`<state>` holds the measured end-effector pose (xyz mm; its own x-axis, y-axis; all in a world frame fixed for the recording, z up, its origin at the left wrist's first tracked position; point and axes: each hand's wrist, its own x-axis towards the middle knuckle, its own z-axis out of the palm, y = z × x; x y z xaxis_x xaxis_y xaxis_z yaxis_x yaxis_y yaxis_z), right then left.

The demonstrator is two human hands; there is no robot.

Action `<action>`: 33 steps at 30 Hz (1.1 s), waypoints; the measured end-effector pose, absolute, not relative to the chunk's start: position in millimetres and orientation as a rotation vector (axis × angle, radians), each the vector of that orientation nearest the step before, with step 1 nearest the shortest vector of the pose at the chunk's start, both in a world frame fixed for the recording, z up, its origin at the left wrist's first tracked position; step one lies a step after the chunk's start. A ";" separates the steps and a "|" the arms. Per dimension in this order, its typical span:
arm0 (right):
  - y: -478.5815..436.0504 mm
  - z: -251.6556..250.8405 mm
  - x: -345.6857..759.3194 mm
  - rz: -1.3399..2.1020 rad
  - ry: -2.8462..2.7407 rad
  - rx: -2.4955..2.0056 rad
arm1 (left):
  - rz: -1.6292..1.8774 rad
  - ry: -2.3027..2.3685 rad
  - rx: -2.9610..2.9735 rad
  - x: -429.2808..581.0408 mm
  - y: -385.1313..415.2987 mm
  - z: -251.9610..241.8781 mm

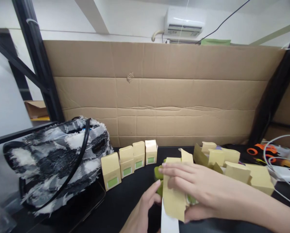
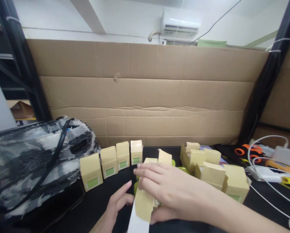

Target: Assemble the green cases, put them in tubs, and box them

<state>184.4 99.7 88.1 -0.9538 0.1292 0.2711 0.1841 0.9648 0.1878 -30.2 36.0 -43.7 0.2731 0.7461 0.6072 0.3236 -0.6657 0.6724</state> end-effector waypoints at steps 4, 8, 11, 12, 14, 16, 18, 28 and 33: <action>100.7 80.3 192.6 -0.523 -2.594 -0.346 | 1.232 1.094 2.203 -35.5 37.2 -45.3; 92.2 69.1 203.3 -0.353 -2.674 -0.399 | 1.207 1.098 2.225 -39.3 42.5 -48.6; 89.6 55.8 212.3 -0.277 -2.662 -0.339 | 1.218 1.065 2.309 -40.4 46.9 -49.1; 90.3 50.1 214.5 -0.261 -2.647 -0.312 | 1.231 1.049 2.366 -40.4 48.2 -48.6; 92.5 36.5 216.7 -0.232 -2.642 -0.245 | 1.226 1.021 2.489 -39.8 50.1 -47.4; 94.1 20.9 217.0 -0.224 -2.626 -0.199 | 1.170 0.991 2.566 -38.9 51.2 -46.7; 93.7 5.9 217.0 -0.228 -2.565 -0.217 | 1.124 0.962 2.596 -38.2 51.1 -46.9; 82.5 -8.6 224.3 -0.423 -2.459 -0.256 | 0.981 0.888 2.264 -36.7 28.8 -10.9; 80.1 -1.9 224.6 -0.340 -2.416 -0.256 | 0.988 0.884 2.193 -36.3 30.0 -6.3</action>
<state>224.6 80.1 -1.9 -0.7529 0.0942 0.6514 0.2701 0.9467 0.1753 -36.3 30.0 -6.3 0.5080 0.7535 0.4173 0.3316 -0.6182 0.7126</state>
